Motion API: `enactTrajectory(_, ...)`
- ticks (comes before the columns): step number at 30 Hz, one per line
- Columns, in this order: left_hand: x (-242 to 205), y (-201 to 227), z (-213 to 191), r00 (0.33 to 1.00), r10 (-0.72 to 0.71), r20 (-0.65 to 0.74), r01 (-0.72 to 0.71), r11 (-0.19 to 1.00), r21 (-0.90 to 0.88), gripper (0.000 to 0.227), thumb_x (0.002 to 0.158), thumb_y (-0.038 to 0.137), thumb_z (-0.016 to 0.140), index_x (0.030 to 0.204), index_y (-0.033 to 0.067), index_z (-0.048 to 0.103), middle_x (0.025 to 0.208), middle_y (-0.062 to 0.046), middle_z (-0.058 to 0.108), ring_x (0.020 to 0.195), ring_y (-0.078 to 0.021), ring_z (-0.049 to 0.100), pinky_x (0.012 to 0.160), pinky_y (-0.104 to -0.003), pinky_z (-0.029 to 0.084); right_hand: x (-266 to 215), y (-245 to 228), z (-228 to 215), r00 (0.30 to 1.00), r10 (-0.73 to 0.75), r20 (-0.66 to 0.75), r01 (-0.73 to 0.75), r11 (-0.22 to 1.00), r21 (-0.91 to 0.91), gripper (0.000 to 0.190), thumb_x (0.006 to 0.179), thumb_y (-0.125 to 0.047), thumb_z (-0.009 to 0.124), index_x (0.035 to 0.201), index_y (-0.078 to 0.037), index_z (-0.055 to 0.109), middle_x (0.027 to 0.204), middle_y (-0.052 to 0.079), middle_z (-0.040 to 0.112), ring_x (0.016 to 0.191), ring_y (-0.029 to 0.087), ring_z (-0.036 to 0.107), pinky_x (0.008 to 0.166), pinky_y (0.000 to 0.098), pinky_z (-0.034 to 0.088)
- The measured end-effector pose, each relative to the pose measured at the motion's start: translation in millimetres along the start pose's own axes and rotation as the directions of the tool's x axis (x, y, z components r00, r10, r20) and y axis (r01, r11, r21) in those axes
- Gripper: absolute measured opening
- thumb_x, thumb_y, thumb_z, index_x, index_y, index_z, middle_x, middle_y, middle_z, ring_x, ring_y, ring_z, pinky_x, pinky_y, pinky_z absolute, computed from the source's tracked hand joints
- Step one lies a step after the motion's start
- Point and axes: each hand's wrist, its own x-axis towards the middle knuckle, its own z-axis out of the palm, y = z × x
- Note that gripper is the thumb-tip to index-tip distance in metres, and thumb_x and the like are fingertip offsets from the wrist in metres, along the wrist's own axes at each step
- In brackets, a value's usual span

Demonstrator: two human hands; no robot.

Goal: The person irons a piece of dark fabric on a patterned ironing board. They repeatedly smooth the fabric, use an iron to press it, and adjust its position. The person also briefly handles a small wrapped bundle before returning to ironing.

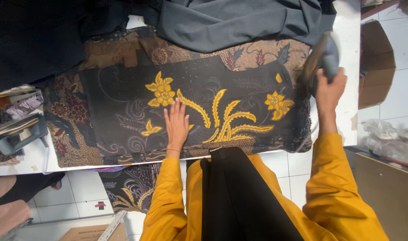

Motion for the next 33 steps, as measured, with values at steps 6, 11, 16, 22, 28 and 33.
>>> enactTrajectory(6, 7, -12, 0, 1.000, -0.017, 0.018, 0.018, 0.998, -0.064, 0.059, 0.106, 0.028, 0.051, 0.160, 0.0098, 0.036, 0.170, -0.012, 0.030, 0.157, -0.0282, 0.025, 0.127, -0.054, 0.015, -111, -170, 96, 0.581, -0.288, 0.761, 0.656, 0.719, -0.229, 0.036, 0.071, -0.037, 0.082, 0.096, -0.014, 0.070, 0.088, 0.012, 0.074, 0.086, 0.033, 0.072, 0.070, 0.0529, 0.054)
enactTrajectory(11, 17, -110, -35, 0.997, -0.051, 0.060, 0.046, 0.995, 0.084, 0.076, 0.098, 0.044, 0.058, 0.163, 0.0149, 0.032, 0.171, -0.010, 0.023, 0.158, -0.0299, 0.021, 0.126, -0.055, 0.016, -159, -248, 175, 0.376, -0.462, 0.804, 0.717, 0.694, 0.064, 0.026, 0.079, -0.029, 0.076, 0.093, -0.007, 0.069, 0.084, 0.014, 0.075, 0.086, 0.034, 0.073, 0.074, 0.0472, 0.058)
enactTrajectory(16, 34, -215, -73, 0.977, -0.206, 0.048, 0.193, 0.963, 0.190, 0.092, 0.095, 0.066, 0.050, 0.166, 0.0155, 0.022, 0.173, -0.014, 0.012, 0.159, -0.0339, 0.014, 0.124, -0.061, 0.012, -47, -253, 205, 0.787, -0.242, 0.567, 0.434, 0.871, -0.231, 0.036, 0.087, -0.044, 0.078, 0.090, -0.008, 0.070, 0.078, 0.016, 0.073, 0.071, 0.036, 0.072, 0.063, 0.0479, 0.057)
enactTrajectory(22, 47, -274, -91, 0.897, -0.440, -0.036, 0.440, 0.885, 0.152, 0.097, 0.099, 0.073, 0.041, 0.169, 0.0105, 0.015, 0.173, -0.025, 0.007, 0.161, -0.0418, 0.010, 0.124, -0.068, 0.008, -101, -259, 171, 0.818, -0.146, 0.556, 0.370, 0.875, -0.314, 0.036, 0.075, -0.040, 0.080, 0.090, -0.008, 0.071, 0.076, 0.016, 0.072, 0.069, 0.036, 0.072, 0.062, 0.0486, 0.056)
enactTrajectory(28, 45, -271, -92, 0.885, -0.465, 0.007, 0.462, 0.882, 0.091, 0.097, 0.099, 0.073, 0.040, 0.169, 0.0127, 0.010, 0.174, -0.023, 0.001, 0.162, -0.0400, 0.004, 0.125, -0.068, 0.003, -111, -214, 142, 0.899, 0.092, 0.427, 0.142, 0.863, -0.485, 0.041, 0.080, -0.046, 0.077, 0.096, -0.009, 0.071, 0.077, 0.017, 0.073, 0.070, 0.038, 0.072, 0.062, 0.0508, 0.056)
enactTrajectory(33, 52, -269, -100, 0.857, -0.510, 0.074, 0.499, 0.857, 0.128, 0.098, 0.098, 0.073, 0.038, 0.169, 0.0143, 0.007, 0.174, -0.022, -0.003, 0.162, -0.0385, 0.000, 0.124, -0.068, -0.001, -16, -108, 77, 0.898, 0.364, 0.247, -0.107, 0.725, -0.680, 0.056, 0.089, -0.065, 0.071, 0.109, -0.014, 0.076, 0.083, 0.017, 0.075, 0.075, 0.036, 0.074, 0.064, 0.0460, 0.055)
